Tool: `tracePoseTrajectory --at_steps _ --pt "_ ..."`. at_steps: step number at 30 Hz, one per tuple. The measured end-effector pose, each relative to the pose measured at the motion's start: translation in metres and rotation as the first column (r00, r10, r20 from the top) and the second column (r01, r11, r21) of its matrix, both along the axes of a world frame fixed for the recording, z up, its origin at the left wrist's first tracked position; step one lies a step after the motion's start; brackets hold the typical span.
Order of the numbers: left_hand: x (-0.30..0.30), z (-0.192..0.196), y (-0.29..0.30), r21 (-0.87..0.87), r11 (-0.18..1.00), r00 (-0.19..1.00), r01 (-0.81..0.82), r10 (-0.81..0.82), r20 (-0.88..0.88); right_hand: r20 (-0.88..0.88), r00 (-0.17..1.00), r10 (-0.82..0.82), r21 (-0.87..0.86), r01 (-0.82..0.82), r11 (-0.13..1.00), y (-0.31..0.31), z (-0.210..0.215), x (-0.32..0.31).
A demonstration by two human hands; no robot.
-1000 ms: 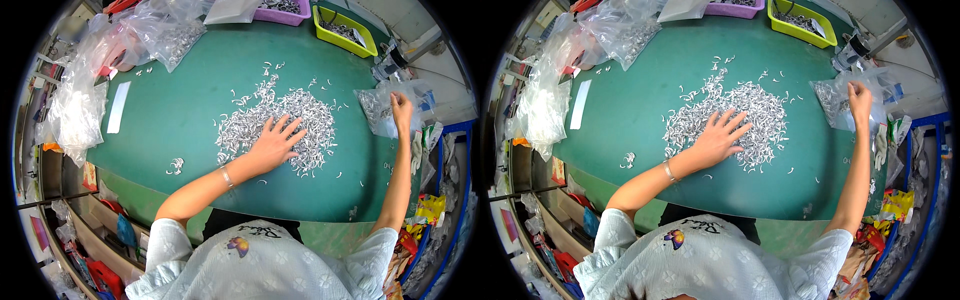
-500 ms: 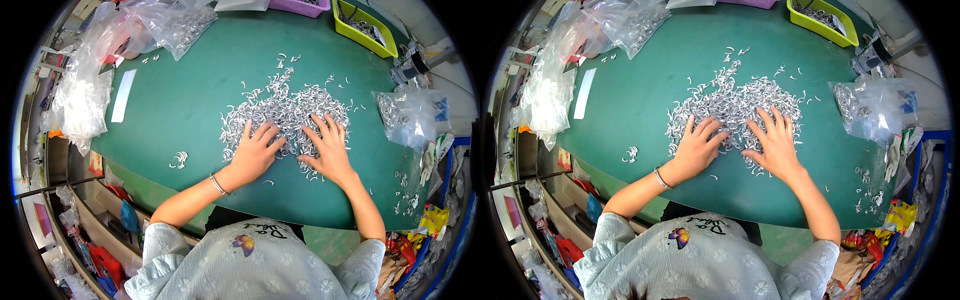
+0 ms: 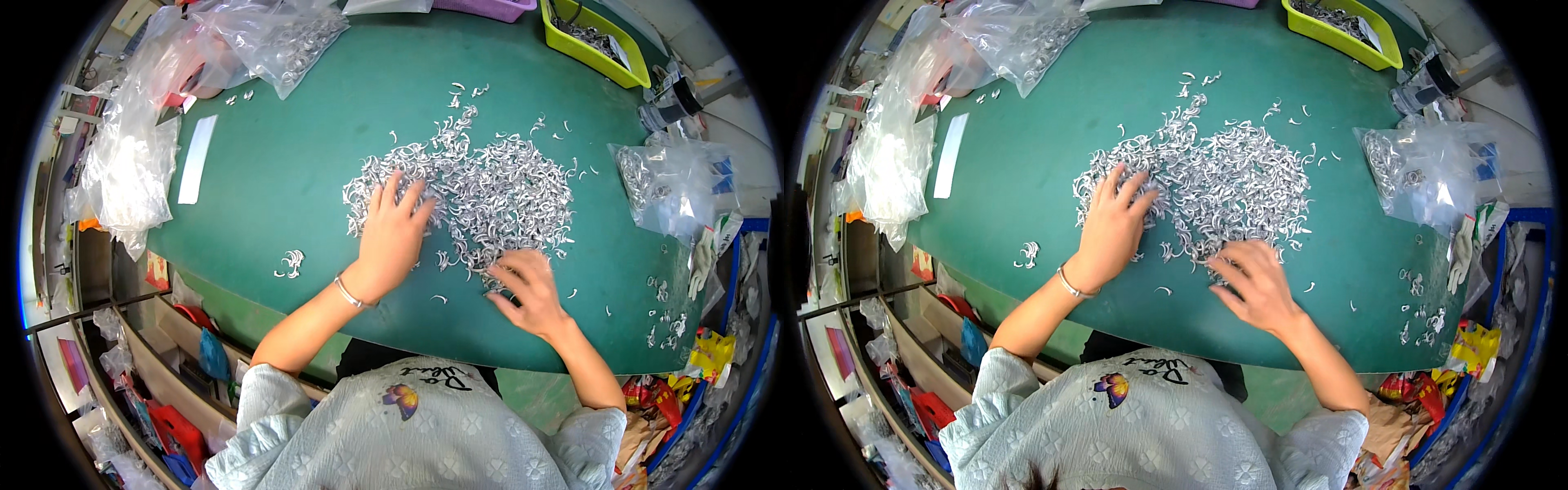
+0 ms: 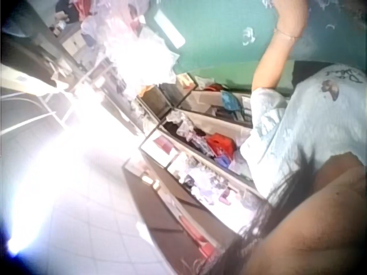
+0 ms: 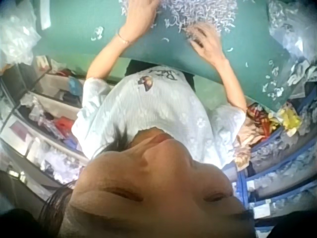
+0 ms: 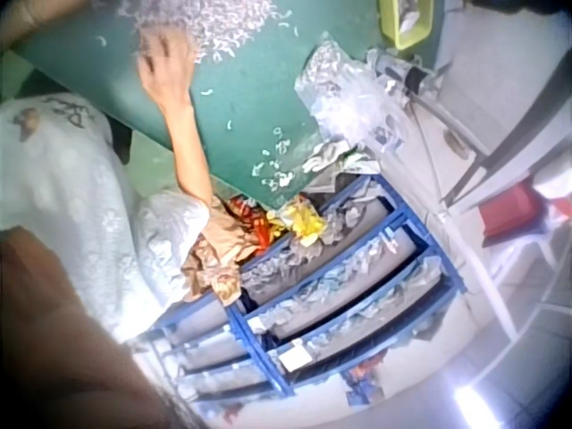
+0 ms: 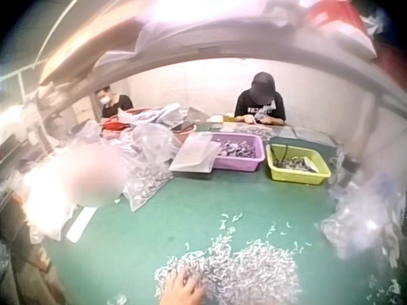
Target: The person sorts small metal components by hand on a green work surface, placing specific pieces into plastic bags and larger containers while clearing space on the table.
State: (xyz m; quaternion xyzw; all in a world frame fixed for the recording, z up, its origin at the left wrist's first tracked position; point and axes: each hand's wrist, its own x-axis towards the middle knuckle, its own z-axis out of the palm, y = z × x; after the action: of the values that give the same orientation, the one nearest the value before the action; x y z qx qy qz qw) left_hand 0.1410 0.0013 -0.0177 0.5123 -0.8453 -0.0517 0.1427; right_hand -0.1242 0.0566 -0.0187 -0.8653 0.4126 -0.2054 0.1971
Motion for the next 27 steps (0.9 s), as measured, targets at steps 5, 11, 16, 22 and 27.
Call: tracePoseTrajectory --at_steps 5,11,16,22,27 --pt "0.001 0.011 0.019 0.093 0.988 0.991 0.119 -0.112 -0.073 -0.052 0.770 -0.636 -0.081 0.632 0.771 -0.042 -0.004 -0.015" --pt "-0.025 0.011 0.003 0.081 0.990 0.963 0.112 -0.088 -0.253 -0.009 0.859 -0.512 0.075 0.511 0.856 -0.053 -0.003 0.005" --pt "-0.048 0.000 -0.015 0.034 0.979 0.973 0.203 -0.198 -0.115 0.043 0.974 -0.224 0.024 0.223 0.974 -0.040 0.006 0.016" --pt "-0.022 -0.002 0.006 0.052 0.939 0.940 0.341 -0.338 -0.048 -0.053 0.998 0.024 0.002 -0.024 1.000 -0.018 0.014 0.008" --pt "-0.005 0.004 0.004 0.042 0.937 0.871 0.348 -0.306 -0.385 0.182 0.983 0.028 -0.035 -0.022 0.999 -0.030 0.022 0.003"
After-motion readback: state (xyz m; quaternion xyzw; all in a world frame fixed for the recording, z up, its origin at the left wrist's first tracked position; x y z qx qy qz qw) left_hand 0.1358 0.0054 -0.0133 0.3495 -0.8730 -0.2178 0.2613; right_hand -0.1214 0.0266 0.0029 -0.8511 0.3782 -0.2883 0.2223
